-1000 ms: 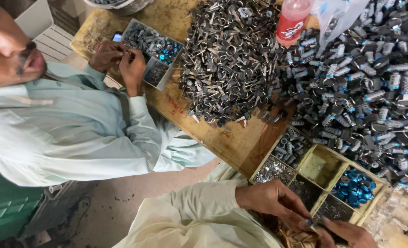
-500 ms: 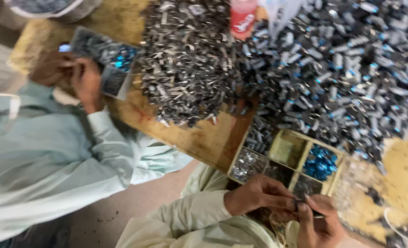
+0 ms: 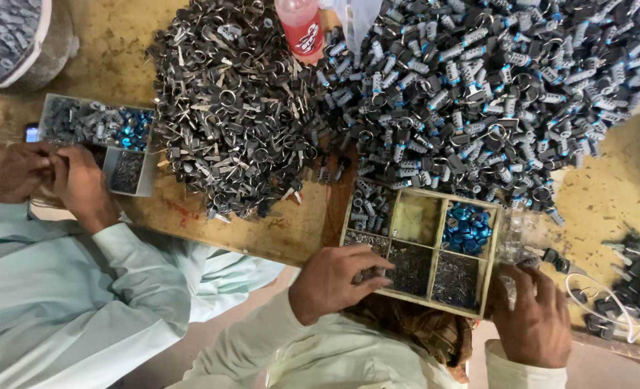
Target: The person assembles keychains by hand, picking small metal rings and blue plastic caps from a compartmentalized tray and attaching them to key blanks. The person handles each component individually and places the assembled units on the table.
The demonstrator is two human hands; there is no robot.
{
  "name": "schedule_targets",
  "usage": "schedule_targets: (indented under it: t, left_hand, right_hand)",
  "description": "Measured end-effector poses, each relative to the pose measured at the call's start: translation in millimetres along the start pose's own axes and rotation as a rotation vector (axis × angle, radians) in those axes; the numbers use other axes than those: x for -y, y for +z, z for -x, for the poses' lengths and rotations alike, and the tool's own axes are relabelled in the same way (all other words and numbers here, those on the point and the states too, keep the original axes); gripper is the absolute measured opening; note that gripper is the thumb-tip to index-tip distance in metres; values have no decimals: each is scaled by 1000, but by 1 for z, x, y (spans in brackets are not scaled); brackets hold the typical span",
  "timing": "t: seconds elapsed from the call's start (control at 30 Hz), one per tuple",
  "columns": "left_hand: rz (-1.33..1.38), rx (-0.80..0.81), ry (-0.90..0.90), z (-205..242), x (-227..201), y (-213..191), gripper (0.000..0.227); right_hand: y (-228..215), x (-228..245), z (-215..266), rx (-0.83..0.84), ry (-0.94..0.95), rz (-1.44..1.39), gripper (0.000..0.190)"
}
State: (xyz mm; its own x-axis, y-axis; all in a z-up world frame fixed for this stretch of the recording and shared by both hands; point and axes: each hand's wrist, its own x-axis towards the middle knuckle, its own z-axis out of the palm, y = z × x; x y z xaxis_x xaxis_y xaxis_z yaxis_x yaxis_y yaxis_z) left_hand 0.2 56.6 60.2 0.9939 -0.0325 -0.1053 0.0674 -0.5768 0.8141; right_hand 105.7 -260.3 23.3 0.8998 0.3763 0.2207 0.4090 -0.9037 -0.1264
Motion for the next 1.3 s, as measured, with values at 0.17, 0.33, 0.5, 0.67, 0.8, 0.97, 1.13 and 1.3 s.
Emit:
schedule_targets:
  t: [0.17, 0.33, 0.5, 0.67, 0.8, 0.97, 1.13, 1.3]
  left_hand:
    - [-305, -102, 6, 3, 19, 11, 20]
    - [-277, -118, -22, 8, 14, 19, 13]
    - [-119, -253, -24, 17, 7, 13, 14]
    - [-34, -209, -112, 18, 8, 11, 18]
    - [-15, -209, -101, 16, 3, 15, 19]
    - [108, -191, -82, 19, 2, 8, 19]
    - [373, -106, -124, 17, 5, 8, 20]
    - [296, -170, -117, 13, -1, 13, 21]
  right_hand:
    - [-19, -3, -8, 24, -48, 52, 25]
    - [-21, 54, -22, 177, -156, -289, 17]
    - [-1, 105, -31, 280, -451, -219, 16]
    - [-5, 101, -37, 337, -352, -269, 19]
    - [0, 109, -36, 266, -470, -252, 18]
    - [-2, 110, -38, 320, -435, -298, 17]
    - [-11, 110, -35, 363, -321, -285, 18]
    - [-16, 113, -28, 366, -309, -325, 16]
